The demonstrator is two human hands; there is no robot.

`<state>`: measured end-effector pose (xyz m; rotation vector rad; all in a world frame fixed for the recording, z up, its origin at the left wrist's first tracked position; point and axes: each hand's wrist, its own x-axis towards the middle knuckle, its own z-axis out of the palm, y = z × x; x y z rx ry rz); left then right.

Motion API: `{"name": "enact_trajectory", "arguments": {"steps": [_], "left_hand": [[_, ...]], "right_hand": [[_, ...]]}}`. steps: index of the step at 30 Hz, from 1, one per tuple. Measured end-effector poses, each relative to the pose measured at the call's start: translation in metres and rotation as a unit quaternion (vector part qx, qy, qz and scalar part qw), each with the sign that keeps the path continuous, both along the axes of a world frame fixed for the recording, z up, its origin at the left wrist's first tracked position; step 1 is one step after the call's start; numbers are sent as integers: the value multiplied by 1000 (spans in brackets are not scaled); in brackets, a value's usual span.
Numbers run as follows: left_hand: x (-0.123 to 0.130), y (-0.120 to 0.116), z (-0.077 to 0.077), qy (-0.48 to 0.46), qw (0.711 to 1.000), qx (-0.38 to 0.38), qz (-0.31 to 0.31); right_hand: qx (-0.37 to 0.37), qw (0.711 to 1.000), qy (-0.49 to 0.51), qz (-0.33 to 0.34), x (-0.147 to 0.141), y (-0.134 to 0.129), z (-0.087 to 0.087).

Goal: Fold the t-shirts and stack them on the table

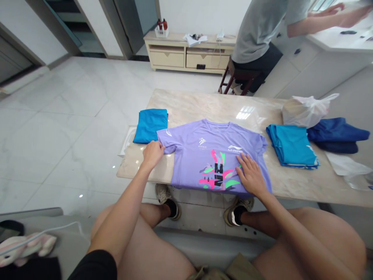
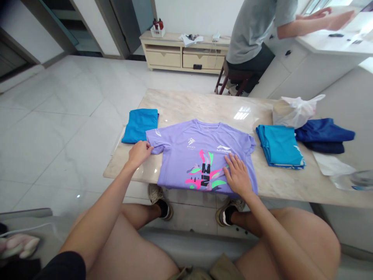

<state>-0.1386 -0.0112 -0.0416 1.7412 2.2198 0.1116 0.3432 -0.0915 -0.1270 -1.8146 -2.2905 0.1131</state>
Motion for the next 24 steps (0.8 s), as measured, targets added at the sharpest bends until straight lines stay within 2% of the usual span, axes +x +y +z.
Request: {"name": "enact_trajectory", "arguments": {"steps": [4, 8, 12, 13, 15, 19, 24], "left_hand": [[-11, 6, -5, -123, 992, 29, 25], [-8, 9, -8, -282, 950, 61, 120], [-4, 16, -7, -374, 912, 46, 166], [-4, 17, -6, -377, 909, 43, 171], [-6, 20, -3, -346, 923, 44, 163], [-12, 16, 4, -237, 963, 71, 103], [-16, 0, 17, -116, 990, 69, 34]], "right_hand": [[14, 1000, 4, -8, 0, 1, -1], [18, 1000, 10, -12, -4, 1, 2], [15, 1000, 16, -10, -8, 3, 5], [16, 1000, 16, -12, -8, 4, 5], [17, 1000, 18, -14, -8, 4, 4], [20, 999, 28, -13, -8, 4, 2], [31, 999, 28, -12, -10, 4, 1]]}}
